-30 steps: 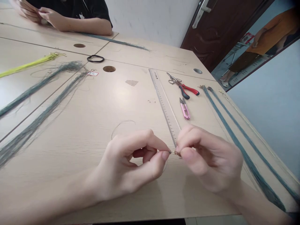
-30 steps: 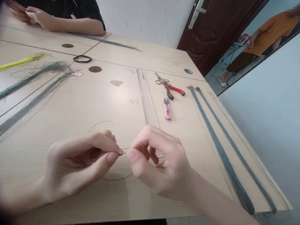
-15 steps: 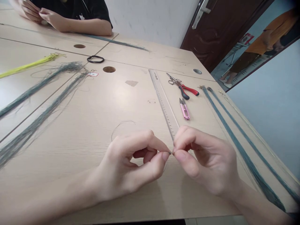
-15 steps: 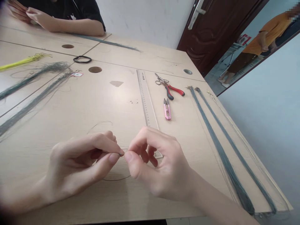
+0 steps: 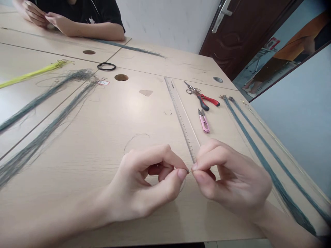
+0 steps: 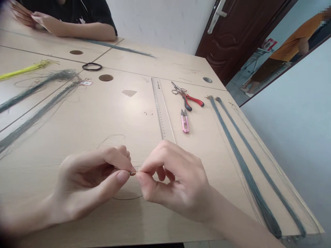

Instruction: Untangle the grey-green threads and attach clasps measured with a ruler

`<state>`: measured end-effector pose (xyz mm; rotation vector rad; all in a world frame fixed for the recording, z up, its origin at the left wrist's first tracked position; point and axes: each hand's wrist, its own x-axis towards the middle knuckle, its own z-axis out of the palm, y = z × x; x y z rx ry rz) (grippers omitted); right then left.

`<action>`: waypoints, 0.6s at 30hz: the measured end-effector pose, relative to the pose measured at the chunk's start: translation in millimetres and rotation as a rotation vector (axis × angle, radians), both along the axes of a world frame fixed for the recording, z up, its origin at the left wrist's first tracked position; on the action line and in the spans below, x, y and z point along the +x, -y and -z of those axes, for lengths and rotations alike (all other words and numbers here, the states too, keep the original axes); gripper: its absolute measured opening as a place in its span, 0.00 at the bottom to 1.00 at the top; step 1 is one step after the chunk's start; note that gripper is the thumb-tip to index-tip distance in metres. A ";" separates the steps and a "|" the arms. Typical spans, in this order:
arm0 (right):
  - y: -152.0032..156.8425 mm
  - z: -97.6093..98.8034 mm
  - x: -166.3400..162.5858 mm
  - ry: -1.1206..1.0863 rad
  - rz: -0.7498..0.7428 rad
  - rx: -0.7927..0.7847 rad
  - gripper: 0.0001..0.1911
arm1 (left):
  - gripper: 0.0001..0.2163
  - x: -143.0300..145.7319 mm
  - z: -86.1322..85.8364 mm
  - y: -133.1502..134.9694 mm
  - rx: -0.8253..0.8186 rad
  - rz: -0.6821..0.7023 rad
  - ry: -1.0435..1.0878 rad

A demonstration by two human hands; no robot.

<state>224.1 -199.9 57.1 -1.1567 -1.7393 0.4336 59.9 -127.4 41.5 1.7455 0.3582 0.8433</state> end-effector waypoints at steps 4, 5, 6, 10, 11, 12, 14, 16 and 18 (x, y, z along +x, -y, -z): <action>-0.9 -3.3 0.0 0.056 0.004 0.043 0.05 | 0.05 -0.5 1.0 0.0 -0.003 -0.002 -0.007; -1.1 -3.7 0.1 0.070 0.006 0.050 0.05 | 0.05 -0.8 1.2 0.1 0.000 -0.002 -0.008; -1.2 -3.9 0.2 0.081 0.008 0.057 0.05 | 0.06 -1.1 1.3 0.1 0.005 -0.004 -0.010; -1.8 -0.9 1.0 0.089 0.017 0.040 0.04 | 0.06 -1.7 0.2 -0.9 0.070 -0.021 -0.037; -2.2 0.4 1.3 0.090 0.022 0.022 0.05 | 0.06 -1.3 -0.2 -1.6 0.098 -0.026 -0.050; -2.8 1.9 1.9 0.095 0.030 0.005 0.05 | 0.06 -0.6 -0.3 -2.5 0.126 -0.032 -0.073; -4.8 4.8 3.7 0.113 0.053 -0.019 0.05 | 0.06 1.6 0.7 -5.2 0.183 -0.056 -0.135; -7.8 7.5 7.0 0.135 0.093 -0.015 0.06 | 0.05 4.1 3.2 -9.6 0.233 -0.097 -0.221; -11.6 10.3 11.6 0.151 0.146 0.000 0.06 | 0.04 5.6 5.3 -16.7 0.291 -0.155 -0.288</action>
